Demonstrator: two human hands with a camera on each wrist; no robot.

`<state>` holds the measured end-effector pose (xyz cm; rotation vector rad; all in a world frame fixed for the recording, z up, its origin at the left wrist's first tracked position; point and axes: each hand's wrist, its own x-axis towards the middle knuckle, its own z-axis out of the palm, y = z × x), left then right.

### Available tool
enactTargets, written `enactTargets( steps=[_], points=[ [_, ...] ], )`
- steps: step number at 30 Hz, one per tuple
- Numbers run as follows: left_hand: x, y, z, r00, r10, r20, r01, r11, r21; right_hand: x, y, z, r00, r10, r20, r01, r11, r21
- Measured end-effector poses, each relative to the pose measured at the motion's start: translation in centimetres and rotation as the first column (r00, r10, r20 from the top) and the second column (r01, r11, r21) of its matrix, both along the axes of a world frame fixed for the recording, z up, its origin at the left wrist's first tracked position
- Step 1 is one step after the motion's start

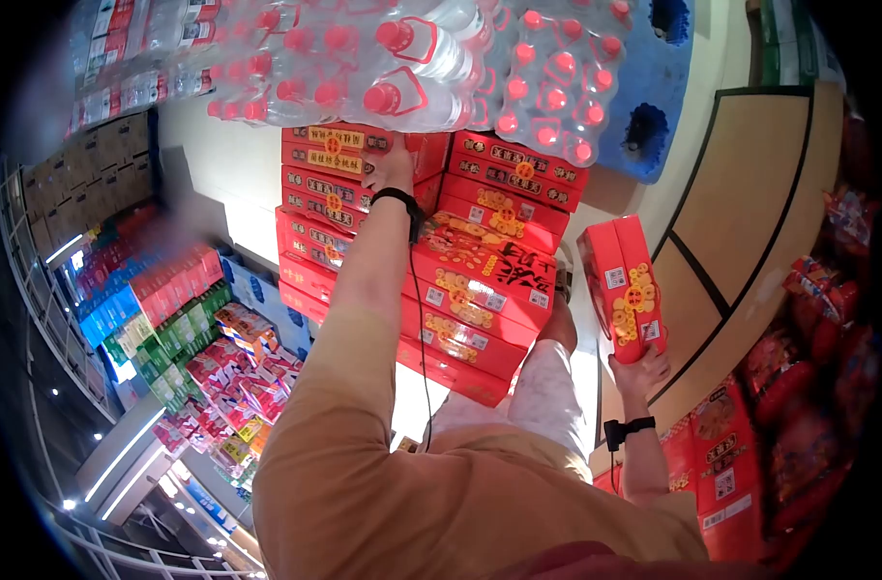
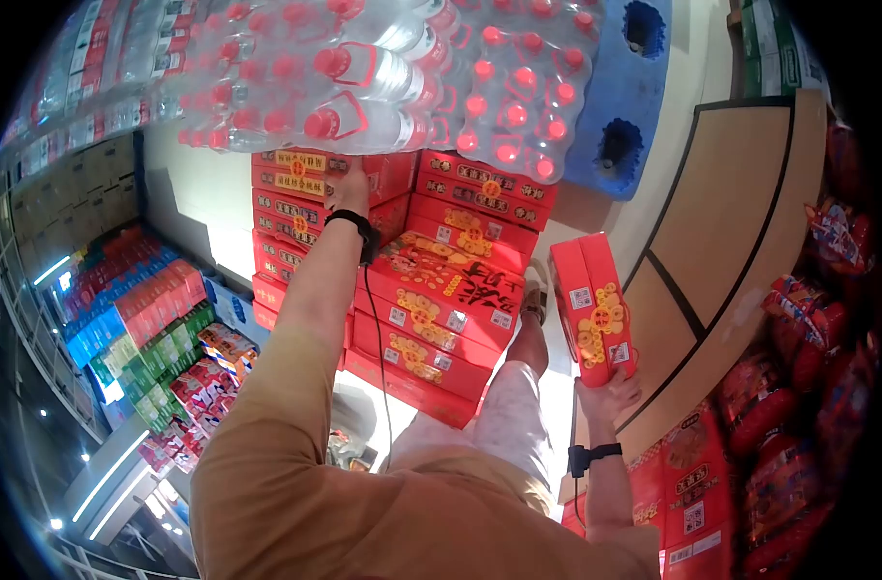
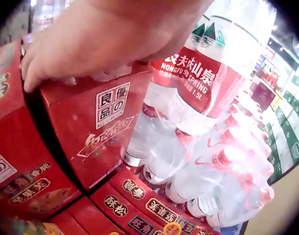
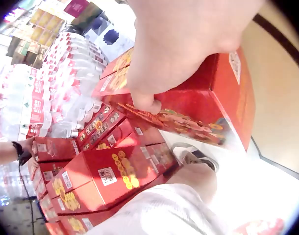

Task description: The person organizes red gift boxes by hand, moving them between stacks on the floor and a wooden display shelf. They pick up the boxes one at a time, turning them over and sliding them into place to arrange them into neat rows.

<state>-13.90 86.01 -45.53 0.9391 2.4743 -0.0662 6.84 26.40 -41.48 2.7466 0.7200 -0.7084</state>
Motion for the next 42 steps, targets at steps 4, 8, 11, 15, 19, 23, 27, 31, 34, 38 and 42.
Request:
enactTargets(
  steps=[4, 8, 11, 15, 19, 23, 27, 31, 34, 38, 42],
  points=[
    [0.0, 0.4, -1.6, 0.993, 0.07, -0.092, -0.073, 0.997, -0.028, 0.5, 0.6, -0.3, 1.0, -0.017, -0.025, 0.017, 1.0, -0.026],
    [1.2, -1.4, -0.9, 0.993, 0.101, -0.055, -0.105, 0.992, -0.075, 0.9, 1.7, 1.0, 0.997, -0.041, -0.069, 0.032, 0.991, -0.129],
    [2.5, -3.2, 1.3, 0.994, 0.11, 0.012, -0.109, 0.99, -0.094, 1.0, 1.2, 1.3, 0.999, -0.006, -0.049, -0.001, 0.989, -0.146],
    [5.5, -4.2, 3.2, 0.968, 0.224, 0.114, -0.212, 0.971, -0.11, 1.2, 2.1, 0.5, 0.999, 0.032, 0.023, -0.03, 0.996, -0.084],
    [3.2, -5.7, -4.9, 0.908, 0.338, 0.248, -0.332, 0.941, -0.063, 0.9, 2.2, 1.2, 0.999, 0.02, 0.041, -0.018, 0.998, -0.056],
    [5.6, -5.7, -2.7, 0.9, 0.387, 0.201, -0.378, 0.922, -0.08, 0.8, 2.7, 1.8, 0.997, -0.072, -0.031, 0.069, 0.994, -0.087],
    [5.0, -7.3, -0.4, 0.905, 0.353, 0.239, -0.358, 0.933, -0.021, -0.9, 1.7, 2.4, 0.997, -0.073, 0.03, 0.074, 0.997, -0.027],
    [3.3, -10.4, 5.9, 0.939, 0.244, 0.241, -0.245, 0.969, -0.025, -2.5, 0.6, 5.6, 0.969, -0.232, -0.087, 0.241, 0.964, 0.108],
    [0.0, -12.3, 6.6, 0.907, 0.163, 0.389, -0.182, 0.983, 0.011, -3.5, -1.5, 6.4, 0.825, -0.373, -0.424, 0.501, 0.83, 0.245],
    [-2.5, -18.8, 14.9, 0.73, -0.072, 0.68, -0.054, 0.985, 0.161, -6.8, -0.3, 15.6, 0.946, -0.292, -0.141, 0.292, 0.956, -0.023],
    [-6.3, -27.4, 24.9, 0.428, -0.289, 0.856, 0.009, 0.949, 0.316, -11.2, -6.9, 17.0, 0.982, -0.148, 0.115, 0.138, 0.986, 0.089]
  ],
)
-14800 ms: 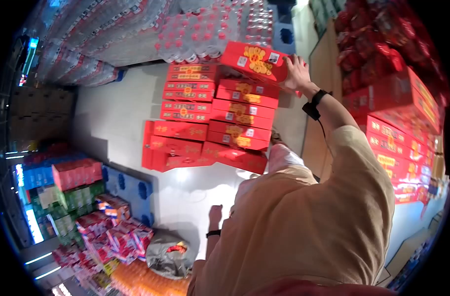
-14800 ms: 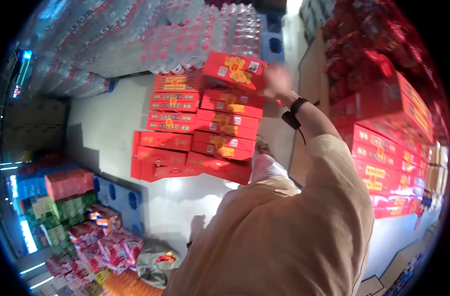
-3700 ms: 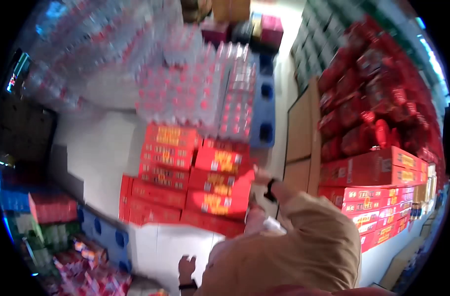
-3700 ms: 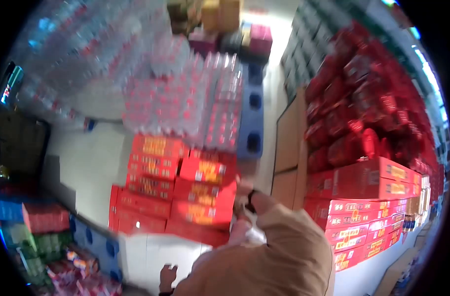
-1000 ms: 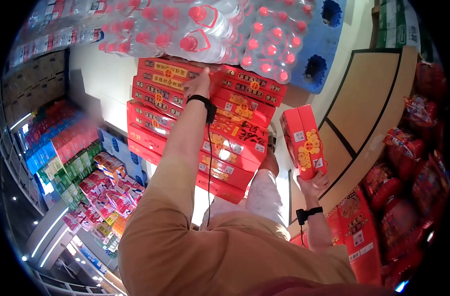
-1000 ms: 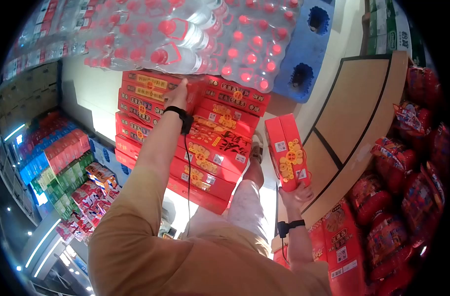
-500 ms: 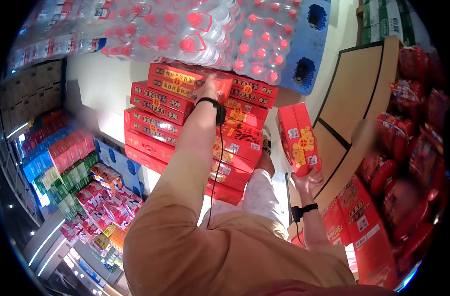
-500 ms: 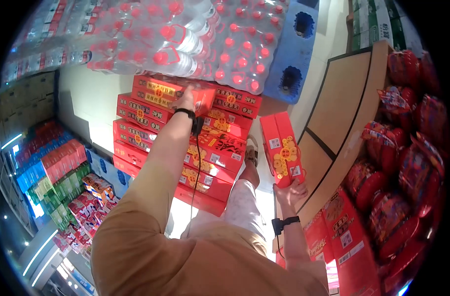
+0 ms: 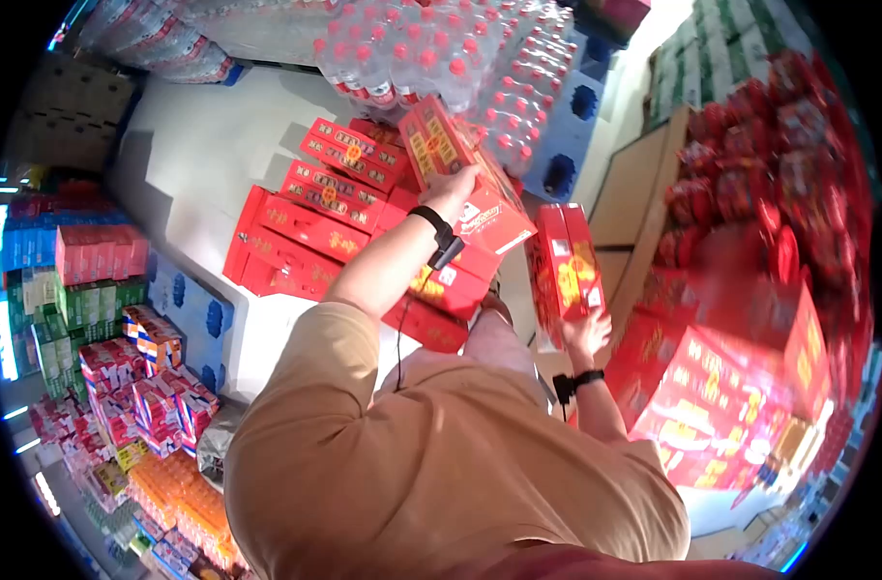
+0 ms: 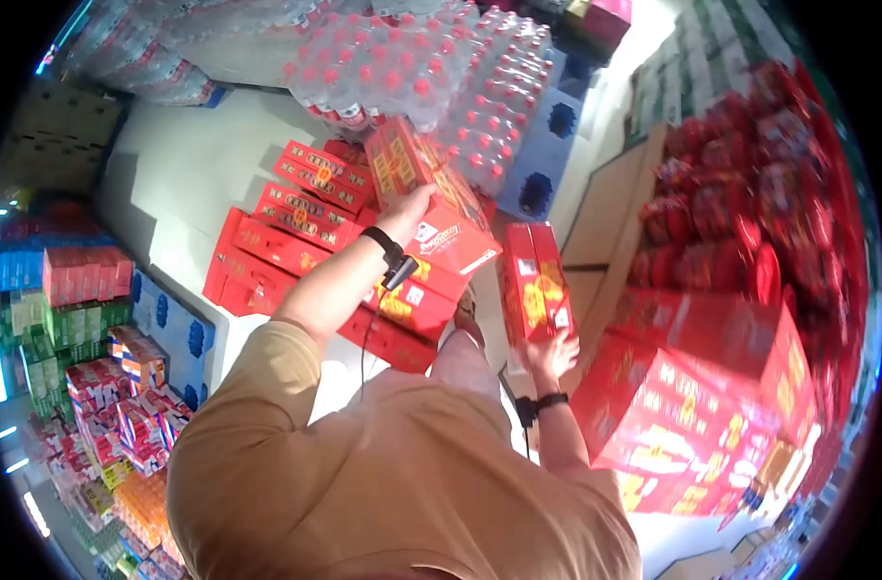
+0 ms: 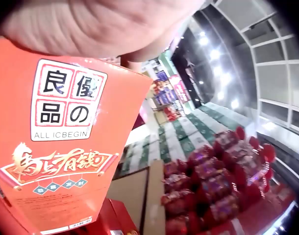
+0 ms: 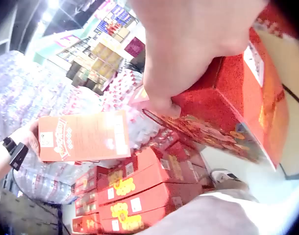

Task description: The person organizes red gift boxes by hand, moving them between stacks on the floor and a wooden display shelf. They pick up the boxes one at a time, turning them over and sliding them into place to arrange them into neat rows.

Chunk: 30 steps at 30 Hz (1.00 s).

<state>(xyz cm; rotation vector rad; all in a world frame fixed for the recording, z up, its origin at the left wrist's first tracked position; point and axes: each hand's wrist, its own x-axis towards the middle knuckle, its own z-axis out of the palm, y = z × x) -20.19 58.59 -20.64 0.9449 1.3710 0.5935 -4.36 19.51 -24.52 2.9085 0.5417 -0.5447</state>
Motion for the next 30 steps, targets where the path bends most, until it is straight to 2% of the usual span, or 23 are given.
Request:
enactTargets(
  steps=[1, 3, 4, 5, 6, 7, 8, 9, 10, 11, 12, 13, 14, 15, 16, 17, 18, 20, 21, 24, 27, 29, 30],
  points=[
    [-1.0, -2.1, 2.5, 0.996, -0.034, 0.082, 0.031, 0.999, 0.04, -1.3, -0.1, 2.2, 0.998, 0.017, 0.055, -0.015, 0.999, -0.041],
    [-3.6, -7.0, 7.9, 0.98, -0.097, 0.171, 0.084, 0.993, 0.086, -4.1, -2.6, 5.3, 0.99, 0.034, 0.136, -0.039, 0.999, 0.034],
    [-5.1, -9.5, 12.6, 0.996, -0.077, 0.047, 0.076, 0.997, 0.018, -5.1, -3.2, 8.4, 0.999, 0.009, 0.035, -0.012, 0.997, 0.08],
    [-7.8, -11.5, 15.3, 0.933, -0.267, 0.243, 0.26, 0.964, 0.061, -6.6, -4.7, 11.4, 0.997, -0.046, -0.058, 0.053, 0.99, 0.13],
    [-8.6, -14.0, 17.6, 0.867, -0.257, 0.426, 0.261, 0.964, 0.05, -8.2, -6.8, 10.3, 0.985, -0.017, 0.172, -0.001, 0.995, 0.104],
    [-8.8, -15.9, 20.8, 0.858, -0.251, 0.449, 0.305, 0.951, -0.05, -8.9, -7.2, 14.5, 0.994, -0.044, 0.103, 0.031, 0.992, 0.122],
    [-9.1, -17.8, 23.7, 0.886, -0.315, 0.341, 0.302, 0.949, 0.093, -9.1, -9.7, 14.1, 0.986, -0.042, 0.163, 0.011, 0.982, 0.189],
    [-9.6, -19.8, 26.7, 0.913, -0.348, 0.211, 0.301, 0.926, 0.227, -9.6, -11.9, 15.2, 0.988, -0.047, 0.149, 0.013, 0.975, 0.223],
    [-9.5, -18.2, 24.7, 0.938, -0.333, 0.096, 0.263, 0.865, 0.427, -9.3, -12.9, 18.3, 0.991, -0.034, 0.131, -0.002, 0.963, 0.268],
    [-10.1, -17.4, 24.4, 0.956, -0.294, 0.018, 0.247, 0.833, 0.495, -9.2, -14.8, 21.2, 0.995, -0.048, 0.082, 0.015, 0.933, 0.36],
    [-10.0, -18.1, 28.7, 0.936, -0.352, -0.028, 0.322, 0.819, 0.475, -8.9, -16.6, 23.8, 0.997, -0.032, 0.075, 0.0, 0.917, 0.398],
    [-9.7, -18.3, 31.3, 0.904, -0.422, -0.061, 0.387, 0.752, 0.533, -8.1, -18.5, 26.2, 0.997, -0.004, 0.073, -0.029, 0.899, 0.437],
    [-10.7, -17.9, 32.5, 0.89, -0.45, -0.074, 0.416, 0.734, 0.538, -8.1, -20.7, 29.0, 1.0, -0.013, 0.01, 0.007, 0.903, 0.429],
    [-11.6, -20.1, 35.9, 0.861, -0.498, -0.103, 0.471, 0.706, 0.528, -8.9, -23.8, 31.1, 0.998, -0.005, -0.068, 0.033, 0.906, 0.421],
    [-11.7, -21.3, 40.0, 0.827, -0.54, -0.154, 0.53, 0.66, 0.532, -9.2, -25.6, 32.1, 0.998, -0.005, -0.055, 0.029, 0.899, 0.437],
    [-13.1, -22.7, 41.6, 0.791, -0.572, -0.218, 0.592, 0.623, 0.512, -10.0, -28.3, 31.8, 1.0, 0.011, -0.022, 0.001, 0.886, 0.464],
    [-14.6, -24.0, 42.4, 0.77, -0.582, -0.262, 0.607, 0.54, 0.583, -10.7, -31.0, 32.0, 0.998, 0.057, 0.011, -0.056, 0.882, 0.468],
    [-16.1, -28.3, 47.2, 0.736, -0.653, -0.177, 0.63, 0.567, 0.53, -11.6, -36.0, 33.6, 0.987, 0.148, 0.062, -0.159, 0.862, 0.481],
    [-16.0, -29.4, 48.1, 0.711, -0.685, -0.158, 0.663, 0.577, 0.477, -11.5, -38.4, 33.3, 0.986, 0.153, 0.072, -0.168, 0.854, 0.492],
    [-15.5, -36.3, 53.5, 0.606, -0.708, -0.362, 0.77, 0.408, 0.492, -11.4, -47.7, 34.9, 0.995, 0.103, 0.007, -0.093, 0.859, 0.504],
    [-11.6, -43.8, 57.7, 0.513, -0.671, -0.536, 0.843, 0.275, 0.462, -11.7, -58.6, 36.0, 0.998, 0.02, 0.058, -0.048, 0.842, 0.538],
    [-7.8, -49.9, 58.7, 0.482, -0.682, -0.549, 0.86, 0.25, 0.444, -11.6, -65.9, 36.7, 0.98, 0.07, 0.184, -0.16, 0.828, 0.537],
    [-5.8, -52.5, 59.0, 0.469, -0.696, -0.543, 0.864, 0.235, 0.445, -11.3, -69.8, 37.6, 0.975, 0.056, 0.214, -0.166, 0.824, 0.542]
  ],
)
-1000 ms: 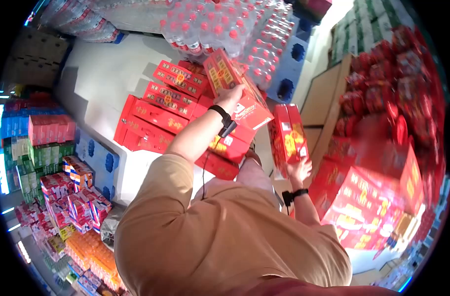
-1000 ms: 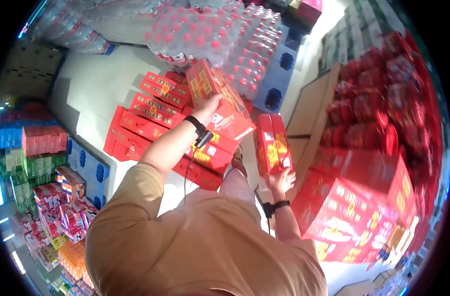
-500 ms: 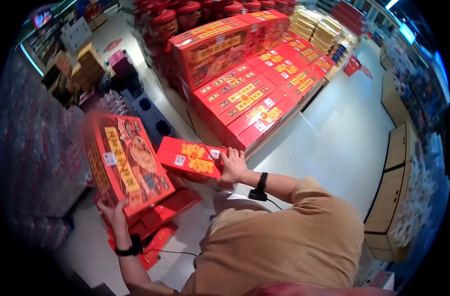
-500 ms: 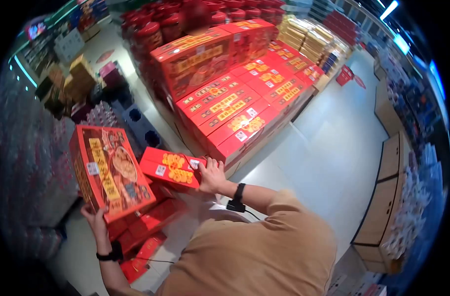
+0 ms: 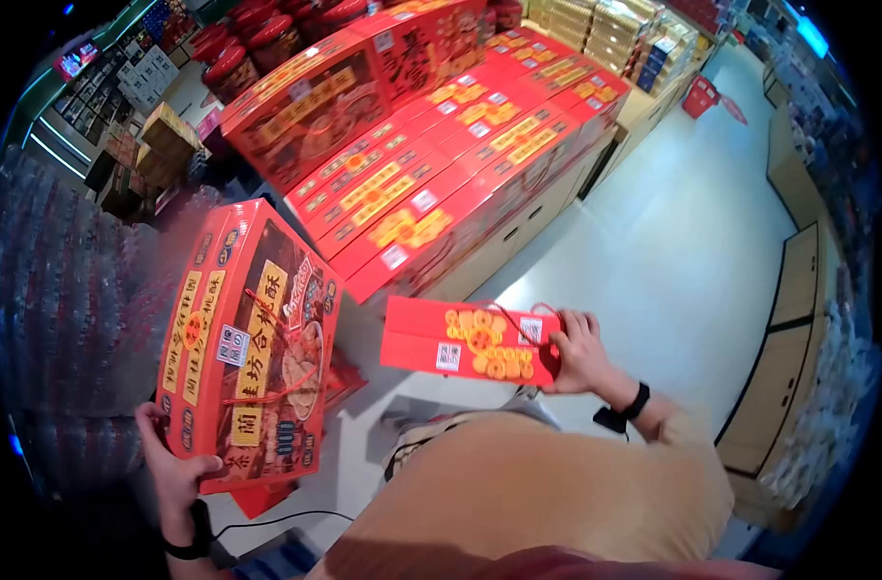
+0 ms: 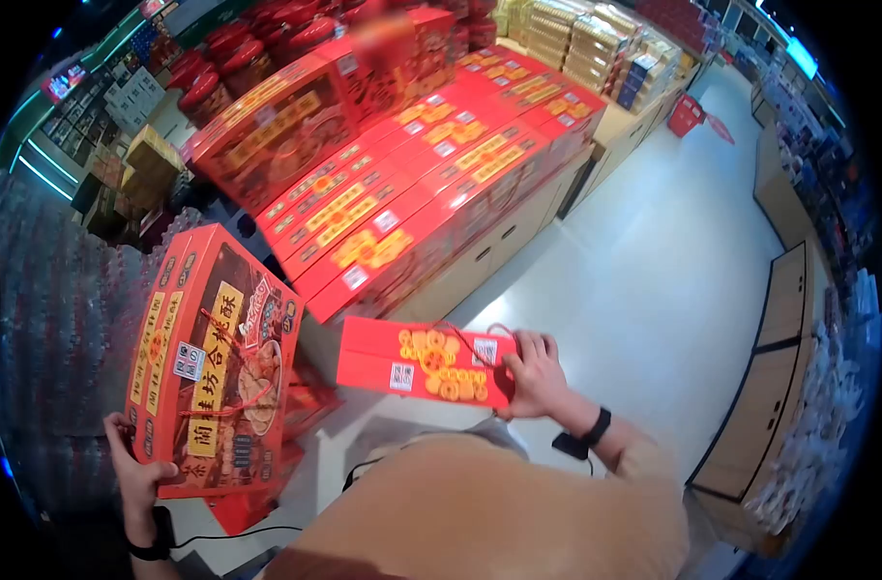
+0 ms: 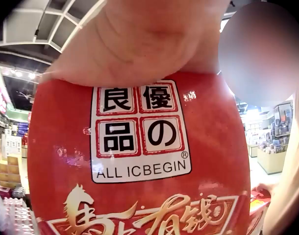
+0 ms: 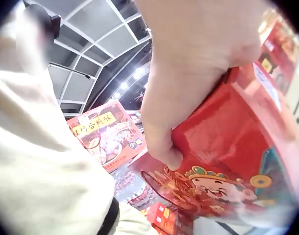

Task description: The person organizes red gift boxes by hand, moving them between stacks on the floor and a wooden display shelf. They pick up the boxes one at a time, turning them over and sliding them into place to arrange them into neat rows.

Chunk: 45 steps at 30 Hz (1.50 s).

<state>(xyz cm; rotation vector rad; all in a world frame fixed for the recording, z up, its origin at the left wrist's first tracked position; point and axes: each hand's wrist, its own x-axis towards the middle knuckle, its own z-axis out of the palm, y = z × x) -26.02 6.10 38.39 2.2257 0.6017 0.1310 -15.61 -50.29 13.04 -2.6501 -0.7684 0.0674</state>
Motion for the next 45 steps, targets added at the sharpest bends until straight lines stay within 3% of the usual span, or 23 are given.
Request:
enactTargets(
  steps=[4, 7, 10, 13, 15, 16, 18, 20, 21, 24, 28, 33, 37, 41, 44, 45],
  points=[
    [9.6, -10.8, 1.5, 0.992, -0.119, -0.03, 0.118, 0.992, -0.035, 1.4, -14.7, 3.8, 0.989, -0.14, 0.051, 0.14, 0.99, 0.01],
    [17.0, -15.5, 2.0, 0.962, -0.272, 0.023, 0.272, 0.962, -0.002, 1.5, -23.5, 6.5, 0.961, -0.25, 0.122, 0.253, 0.967, -0.013],
    [27.1, -21.7, 1.4, 0.939, -0.34, 0.057, 0.344, 0.937, -0.062, 4.0, -30.1, 8.7, 0.914, -0.387, 0.125, 0.401, 0.909, -0.116],
    [36.7, -26.6, 0.0, 0.928, -0.369, 0.056, 0.374, 0.915, -0.15, 6.4, -35.1, 9.3, 0.829, -0.531, 0.178, 0.559, 0.801, -0.214],
    [42.7, -29.0, -2.4, 0.873, -0.475, 0.105, 0.481, 0.876, -0.036, 8.3, -38.6, 8.0, 0.784, -0.573, 0.239, 0.619, 0.751, -0.229],
    [45.1, -31.6, -2.6, 0.897, -0.43, 0.106, 0.441, 0.89, -0.12, 9.1, -40.0, 7.8, 0.759, -0.598, 0.255, 0.649, 0.721, -0.242],
    [50.1, -35.2, -4.0, 0.882, -0.463, 0.088, 0.466, 0.885, -0.021, 11.2, -42.6, 7.6, 0.713, -0.633, 0.303, 0.701, 0.662, -0.265],
    [52.0, -34.0, -5.1, 0.857, -0.489, 0.163, 0.492, 0.87, 0.023, 10.9, -41.6, 10.6, 0.645, -0.649, 0.403, 0.761, 0.595, -0.26],
    [53.8, -35.1, -5.5, 0.873, -0.468, 0.136, 0.48, 0.874, -0.07, 11.0, -42.0, 11.3, 0.618, -0.662, 0.424, 0.784, 0.562, -0.264],
    [56.3, -35.1, -8.7, 0.884, -0.455, 0.106, 0.436, 0.885, 0.163, 8.6, -40.3, 11.2, 0.533, -0.673, 0.512, 0.841, 0.485, -0.238],
    [61.8, -38.1, -12.8, 0.829, -0.55, 0.102, 0.416, 0.728, 0.545, 6.4, -38.9, 6.6, 0.402, -0.71, 0.579, 0.897, 0.431, -0.094],
    [67.6, -45.4, -13.1, 0.851, -0.523, 0.056, 0.428, 0.751, 0.502, 7.1, -41.8, 6.0, 0.388, -0.677, 0.625, 0.879, 0.477, -0.029],
    [70.0, -44.9, -14.1, 0.859, -0.507, 0.076, 0.417, 0.778, 0.47, 7.4, -43.0, 4.3, 0.452, -0.642, 0.619, 0.822, 0.57, -0.009],
    [69.7, -45.4, -16.4, 0.862, -0.495, 0.11, 0.307, 0.682, 0.664, 10.5, -46.5, 4.2, 0.563, -0.559, 0.608, 0.731, 0.681, -0.05],
    [67.1, -44.8, -15.9, 0.873, -0.488, -0.022, 0.334, 0.564, 0.756, 13.6, -49.2, 4.5, 0.647, -0.49, 0.583, 0.641, 0.764, -0.069],
    [65.5, -44.8, -16.3, 0.884, -0.444, -0.148, 0.393, 0.531, 0.751, 14.4, -50.8, 4.7, 0.694, -0.432, 0.576, 0.573, 0.816, -0.079]
  ],
)
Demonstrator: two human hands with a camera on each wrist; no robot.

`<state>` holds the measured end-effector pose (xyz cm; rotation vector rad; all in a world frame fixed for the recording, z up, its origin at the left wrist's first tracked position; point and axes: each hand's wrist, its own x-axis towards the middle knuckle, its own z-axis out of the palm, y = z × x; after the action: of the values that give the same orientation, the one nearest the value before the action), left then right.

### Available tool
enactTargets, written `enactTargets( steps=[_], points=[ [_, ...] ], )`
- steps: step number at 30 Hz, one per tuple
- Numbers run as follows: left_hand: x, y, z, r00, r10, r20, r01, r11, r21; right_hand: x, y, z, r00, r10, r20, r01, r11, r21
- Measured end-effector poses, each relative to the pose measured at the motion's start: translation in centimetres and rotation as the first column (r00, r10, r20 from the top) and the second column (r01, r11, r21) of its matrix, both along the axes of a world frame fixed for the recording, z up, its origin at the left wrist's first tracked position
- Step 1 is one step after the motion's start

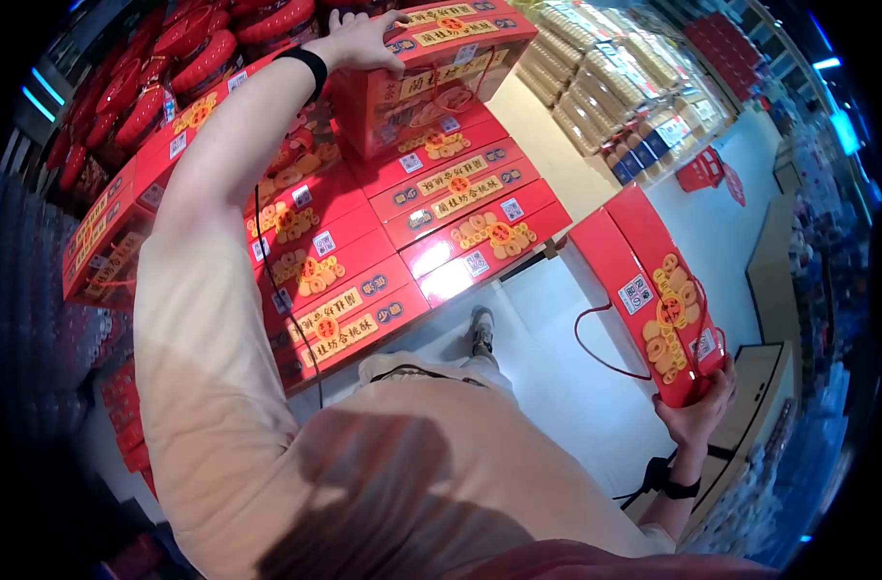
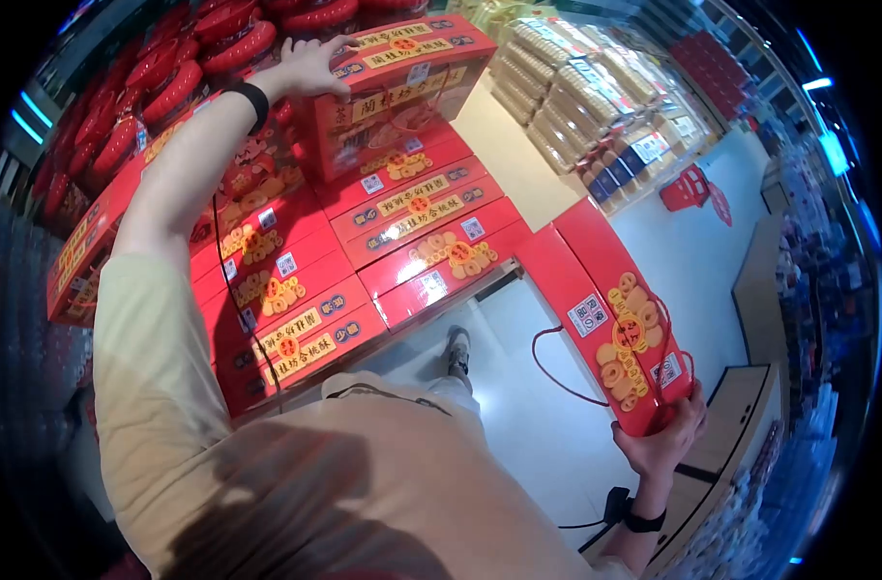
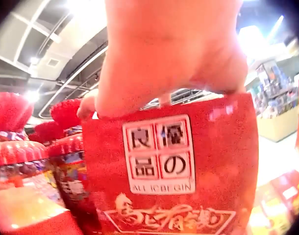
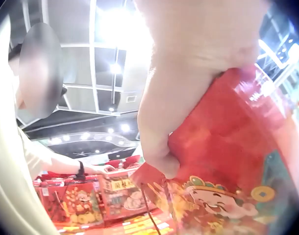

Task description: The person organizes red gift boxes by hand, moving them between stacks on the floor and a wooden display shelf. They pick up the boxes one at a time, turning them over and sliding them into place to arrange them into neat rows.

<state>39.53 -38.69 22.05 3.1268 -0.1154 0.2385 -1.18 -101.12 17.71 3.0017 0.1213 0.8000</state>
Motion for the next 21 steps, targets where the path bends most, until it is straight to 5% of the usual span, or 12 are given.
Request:
enactTargets(
  steps=[2, 8, 13, 21],
  points=[
    [2.2, -1.5, 0.0, 0.992, 0.101, -0.075, -0.082, 0.972, 0.218, 4.8, -4.0, -3.3, 0.99, 0.131, 0.053, -0.133, 0.99, 0.046],
    [-0.3, -1.9, -4.4, 0.984, 0.153, 0.093, -0.17, 0.961, 0.216, 19.4, -7.9, -4.3, 0.817, 0.554, 0.161, -0.559, 0.829, -0.019],
    [2.8, -0.4, -4.7, 0.983, 0.171, 0.072, -0.177, 0.98, 0.091, 35.5, -3.2, 1.9, 0.634, 0.765, 0.113, -0.758, 0.644, -0.108],
    [3.1, 1.4, -4.3, 0.966, 0.22, 0.135, -0.248, 0.934, 0.257, 47.3, 8.4, 2.4, 0.441, 0.895, 0.06, -0.889, 0.446, -0.107]
  ],
)
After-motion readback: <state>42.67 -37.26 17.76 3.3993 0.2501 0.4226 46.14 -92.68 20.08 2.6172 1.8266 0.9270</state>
